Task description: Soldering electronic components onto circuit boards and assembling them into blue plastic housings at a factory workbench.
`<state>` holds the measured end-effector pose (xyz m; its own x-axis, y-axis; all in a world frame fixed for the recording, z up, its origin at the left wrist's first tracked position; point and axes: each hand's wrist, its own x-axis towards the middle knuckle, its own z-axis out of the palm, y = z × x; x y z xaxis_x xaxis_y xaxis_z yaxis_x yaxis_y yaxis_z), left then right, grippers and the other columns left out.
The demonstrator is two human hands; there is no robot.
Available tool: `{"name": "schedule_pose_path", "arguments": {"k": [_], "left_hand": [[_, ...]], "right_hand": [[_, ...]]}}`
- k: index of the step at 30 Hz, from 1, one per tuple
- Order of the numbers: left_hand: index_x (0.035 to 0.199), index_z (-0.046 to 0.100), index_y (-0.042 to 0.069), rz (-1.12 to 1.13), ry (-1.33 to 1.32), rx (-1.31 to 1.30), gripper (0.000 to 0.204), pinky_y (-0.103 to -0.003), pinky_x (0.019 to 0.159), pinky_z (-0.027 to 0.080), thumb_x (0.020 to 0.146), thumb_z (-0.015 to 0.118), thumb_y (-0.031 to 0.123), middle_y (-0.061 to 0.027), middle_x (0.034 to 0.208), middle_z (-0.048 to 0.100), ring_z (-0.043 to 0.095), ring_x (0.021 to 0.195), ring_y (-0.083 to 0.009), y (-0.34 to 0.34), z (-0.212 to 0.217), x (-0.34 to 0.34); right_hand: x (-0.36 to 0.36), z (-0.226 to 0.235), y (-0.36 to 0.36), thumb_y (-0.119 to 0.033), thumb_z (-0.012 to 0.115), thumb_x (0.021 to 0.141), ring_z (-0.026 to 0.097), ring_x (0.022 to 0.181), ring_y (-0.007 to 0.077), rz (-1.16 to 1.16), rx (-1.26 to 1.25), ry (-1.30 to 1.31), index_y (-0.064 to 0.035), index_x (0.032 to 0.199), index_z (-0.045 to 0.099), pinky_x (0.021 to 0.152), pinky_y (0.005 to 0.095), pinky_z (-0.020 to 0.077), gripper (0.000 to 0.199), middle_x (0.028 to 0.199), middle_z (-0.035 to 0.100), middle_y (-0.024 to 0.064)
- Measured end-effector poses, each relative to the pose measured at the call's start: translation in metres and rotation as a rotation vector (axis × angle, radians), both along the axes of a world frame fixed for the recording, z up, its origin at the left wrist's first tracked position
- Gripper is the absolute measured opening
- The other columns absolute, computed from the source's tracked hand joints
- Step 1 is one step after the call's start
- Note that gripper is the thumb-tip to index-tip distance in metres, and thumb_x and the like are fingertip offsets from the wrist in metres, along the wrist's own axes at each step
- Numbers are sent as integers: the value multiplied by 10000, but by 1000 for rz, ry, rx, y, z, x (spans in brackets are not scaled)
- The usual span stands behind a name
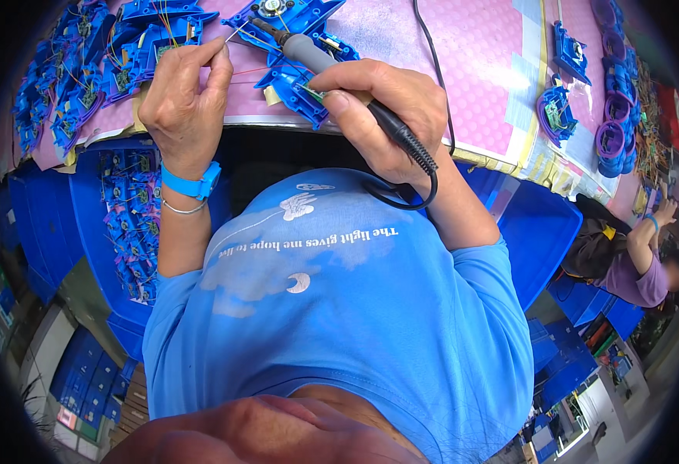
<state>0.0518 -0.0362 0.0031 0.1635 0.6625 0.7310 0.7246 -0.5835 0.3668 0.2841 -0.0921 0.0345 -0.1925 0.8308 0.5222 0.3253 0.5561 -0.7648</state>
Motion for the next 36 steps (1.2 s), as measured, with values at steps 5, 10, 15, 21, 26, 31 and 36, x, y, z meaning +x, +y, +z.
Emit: {"name": "schedule_pose_path", "arguments": {"k": [5, 10, 15, 21, 26, 31, 36], "left_hand": [[896, 734, 69, 10, 13, -21, 186, -315, 571, 523, 730, 775, -3, -66, 823, 661, 660, 664, -234, 1, -1, 0], [877, 724, 74, -11, 27, 16, 185, -323, 579, 527, 717, 773, -6, -58, 811, 652, 662, 674, -238, 5, -4, 2], [871, 720, 74, -5, 16, 42, 183, -318, 569, 521, 717, 768, -12, -49, 796, 644, 658, 665, -229, 8, -4, 4], [888, 722, 57, -33, -111, -218, 192, -292, 531, 499, 725, 758, -38, -43, 756, 620, 631, 611, -164, -11, 21, 3], [912, 721, 53, -313, -68, -251, 191, -293, 532, 505, 745, 761, -29, -51, 765, 622, 641, 616, -171, -12, 11, -12], [923, 720, 56, -289, 124, -239, 191, -319, 546, 523, 749, 791, 19, -70, 849, 642, 657, 632, -227, -9, -1, -17], [963, 736, 76, -222, 140, -83, 239, -308, 568, 541, 739, 795, 18, -57, 900, 673, 677, 666, -209, -7, 3, -12]], "right_hand": [[0, -1, 1, -83, 607, 876, 630, 602, 138, 7, -25, 16, 57, 970, 696, 553, 245, 474, 191, 736, 681, 106], [0, -1, 1, -88, 607, 876, 631, 602, 142, 7, -23, 6, 60, 965, 696, 558, 248, 481, 193, 750, 687, 112], [-1, 0, 2, -87, 604, 874, 627, 595, 148, 22, 6, 3, 70, 952, 688, 553, 255, 480, 194, 757, 689, 121], [1, 0, 2, -80, 601, 872, 620, 587, 146, 20, 2, 3, 71, 946, 684, 539, 261, 472, 188, 743, 683, 126], [2, 0, 4, -77, 601, 878, 617, 586, 143, 24, 11, 5, 69, 947, 685, 542, 256, 468, 182, 732, 680, 119], [1, 0, 3, -79, 603, 885, 620, 592, 141, 14, 8, -8, 65, 951, 687, 553, 252, 469, 180, 721, 679, 110], [3, -1, 2, -82, 665, 860, 675, 613, 148, -13, -38, 75, -22, 949, 742, 562, 263, 514, 131, 786, 722, 91]]}}
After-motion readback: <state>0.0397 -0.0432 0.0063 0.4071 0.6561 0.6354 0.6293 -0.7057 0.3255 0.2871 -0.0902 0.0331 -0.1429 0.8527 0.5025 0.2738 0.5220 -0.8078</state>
